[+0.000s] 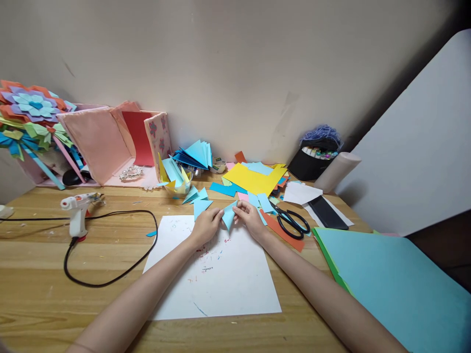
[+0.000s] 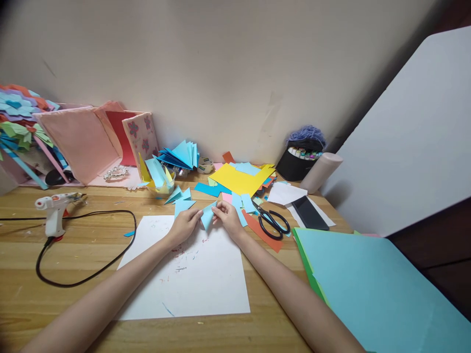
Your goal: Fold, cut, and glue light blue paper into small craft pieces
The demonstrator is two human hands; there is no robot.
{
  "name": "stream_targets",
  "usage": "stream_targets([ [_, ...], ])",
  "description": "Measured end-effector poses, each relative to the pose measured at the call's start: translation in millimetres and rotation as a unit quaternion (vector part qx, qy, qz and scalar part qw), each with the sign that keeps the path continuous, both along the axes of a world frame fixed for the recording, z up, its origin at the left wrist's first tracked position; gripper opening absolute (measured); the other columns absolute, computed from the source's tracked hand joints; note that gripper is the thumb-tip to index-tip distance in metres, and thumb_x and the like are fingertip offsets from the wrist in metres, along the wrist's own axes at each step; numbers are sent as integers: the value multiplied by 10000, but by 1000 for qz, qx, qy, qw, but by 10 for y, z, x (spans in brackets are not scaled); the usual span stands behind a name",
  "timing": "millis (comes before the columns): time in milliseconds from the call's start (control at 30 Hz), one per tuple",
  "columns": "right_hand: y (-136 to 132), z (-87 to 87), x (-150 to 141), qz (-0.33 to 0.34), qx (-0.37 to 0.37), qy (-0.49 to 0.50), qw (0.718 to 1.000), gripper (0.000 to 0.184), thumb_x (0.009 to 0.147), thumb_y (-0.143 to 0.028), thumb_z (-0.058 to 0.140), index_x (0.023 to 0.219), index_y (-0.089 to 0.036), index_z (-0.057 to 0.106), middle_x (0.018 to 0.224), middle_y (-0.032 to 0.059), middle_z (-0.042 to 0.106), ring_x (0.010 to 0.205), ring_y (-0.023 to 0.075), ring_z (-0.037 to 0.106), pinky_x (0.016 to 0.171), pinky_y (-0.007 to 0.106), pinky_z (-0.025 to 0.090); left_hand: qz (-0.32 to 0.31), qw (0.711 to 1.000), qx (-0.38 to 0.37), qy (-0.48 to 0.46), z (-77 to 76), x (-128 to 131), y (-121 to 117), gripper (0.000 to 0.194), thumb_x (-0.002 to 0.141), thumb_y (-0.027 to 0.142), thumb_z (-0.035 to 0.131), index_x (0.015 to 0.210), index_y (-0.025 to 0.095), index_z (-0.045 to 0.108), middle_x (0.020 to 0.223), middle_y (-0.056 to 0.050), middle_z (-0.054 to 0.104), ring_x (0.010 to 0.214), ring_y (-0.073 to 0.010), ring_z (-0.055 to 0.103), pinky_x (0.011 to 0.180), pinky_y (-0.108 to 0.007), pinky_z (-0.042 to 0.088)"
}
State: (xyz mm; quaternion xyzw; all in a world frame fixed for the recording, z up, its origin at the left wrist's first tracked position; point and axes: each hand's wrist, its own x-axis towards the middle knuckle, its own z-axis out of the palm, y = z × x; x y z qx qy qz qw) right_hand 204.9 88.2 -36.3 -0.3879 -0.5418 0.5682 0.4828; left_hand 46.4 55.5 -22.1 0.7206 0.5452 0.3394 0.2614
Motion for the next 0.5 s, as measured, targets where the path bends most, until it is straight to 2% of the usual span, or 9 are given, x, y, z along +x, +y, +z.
stream_targets([
  [167,-18,24,-4,16,3,0,1000,320,701,-455,615,646,-197,434,515,-55,482,431,90,470,400,198,393,-2,1000,27,-1,5,7,4,368,866,330,338,581,180,517,582,0,567,577,-138,492,563,-247,304],
  [300,-7,31,6,49,-12,10,999,326,744,-503,544,683,-187,496,550,-30,510,472,100,492,407,198,383,3,999,17,-30,-10,-6,29,358,857,337,345,551,181,450,541,13,498,552,-133,461,535,-244,299],
  [500,12,23,23,6,12,-10,1000,308,722,-481,578,664,-180,552,541,-23,530,458,98,478,447,218,396,0,999,10,-40,-16,-11,29,349,848,327,350,546,184,450,534,7,509,547,-136,461,540,-250,309],
])
